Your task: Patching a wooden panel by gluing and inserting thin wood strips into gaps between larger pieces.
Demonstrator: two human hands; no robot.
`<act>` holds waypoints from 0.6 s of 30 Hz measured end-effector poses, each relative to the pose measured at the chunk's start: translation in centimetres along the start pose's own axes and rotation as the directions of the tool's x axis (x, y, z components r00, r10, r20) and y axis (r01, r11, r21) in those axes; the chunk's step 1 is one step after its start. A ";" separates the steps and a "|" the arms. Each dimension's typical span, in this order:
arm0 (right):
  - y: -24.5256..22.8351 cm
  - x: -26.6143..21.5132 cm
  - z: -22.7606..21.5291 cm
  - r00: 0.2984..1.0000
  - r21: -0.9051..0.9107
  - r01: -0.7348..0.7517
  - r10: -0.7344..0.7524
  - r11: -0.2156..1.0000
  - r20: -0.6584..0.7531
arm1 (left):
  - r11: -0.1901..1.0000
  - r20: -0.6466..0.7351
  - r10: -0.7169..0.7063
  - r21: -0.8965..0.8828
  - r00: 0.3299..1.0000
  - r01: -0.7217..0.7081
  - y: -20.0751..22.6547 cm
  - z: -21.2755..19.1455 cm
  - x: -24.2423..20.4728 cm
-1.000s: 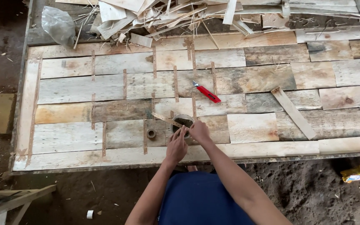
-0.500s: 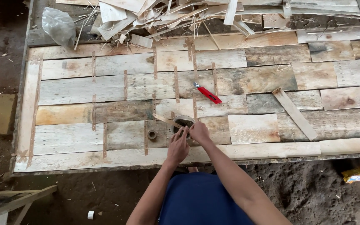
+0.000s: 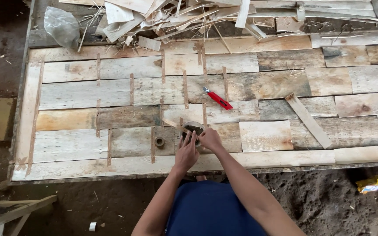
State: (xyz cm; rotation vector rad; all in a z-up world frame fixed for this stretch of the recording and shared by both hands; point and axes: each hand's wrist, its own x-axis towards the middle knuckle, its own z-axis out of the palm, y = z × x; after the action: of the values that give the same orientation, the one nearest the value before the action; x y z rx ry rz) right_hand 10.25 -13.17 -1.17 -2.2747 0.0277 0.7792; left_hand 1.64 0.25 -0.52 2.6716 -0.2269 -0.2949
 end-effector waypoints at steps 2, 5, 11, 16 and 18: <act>0.2 -0.1 -0.2 1.000 0.001 0.018 -0.018 1.000 -0.002 | 1.000 0.002 -0.010 0.012 1.000 0.010 0.1 -0.1 -0.1; 0.8 0.1 -0.5 0.999 0.037 0.031 -0.031 0.999 0.007 | 0.999 0.025 -0.032 0.042 0.999 0.031 0.2 -0.4 -0.1; 1.2 -0.6 -1.5 0.999 0.130 -0.031 0.025 0.991 0.042 | 0.996 0.079 -0.076 0.062 0.994 0.072 0.4 -0.7 0.0; 1.3 -1.6 -2.3 0.994 0.282 -0.093 0.076 0.955 0.072 | 0.996 0.070 -0.078 0.049 0.994 0.074 0.5 -0.6 -0.1; 1.4 -1.9 -2.6 0.992 0.323 -0.110 0.084 0.940 0.093 | 0.993 0.133 -0.109 0.054 0.985 0.102 0.8 -1.2 -0.2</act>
State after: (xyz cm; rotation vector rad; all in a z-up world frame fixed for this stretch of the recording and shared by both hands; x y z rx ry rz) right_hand 9.75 -16.24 0.38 -1.9366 0.2191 0.8463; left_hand 1.69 0.04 0.92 2.7176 -0.1355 -0.5113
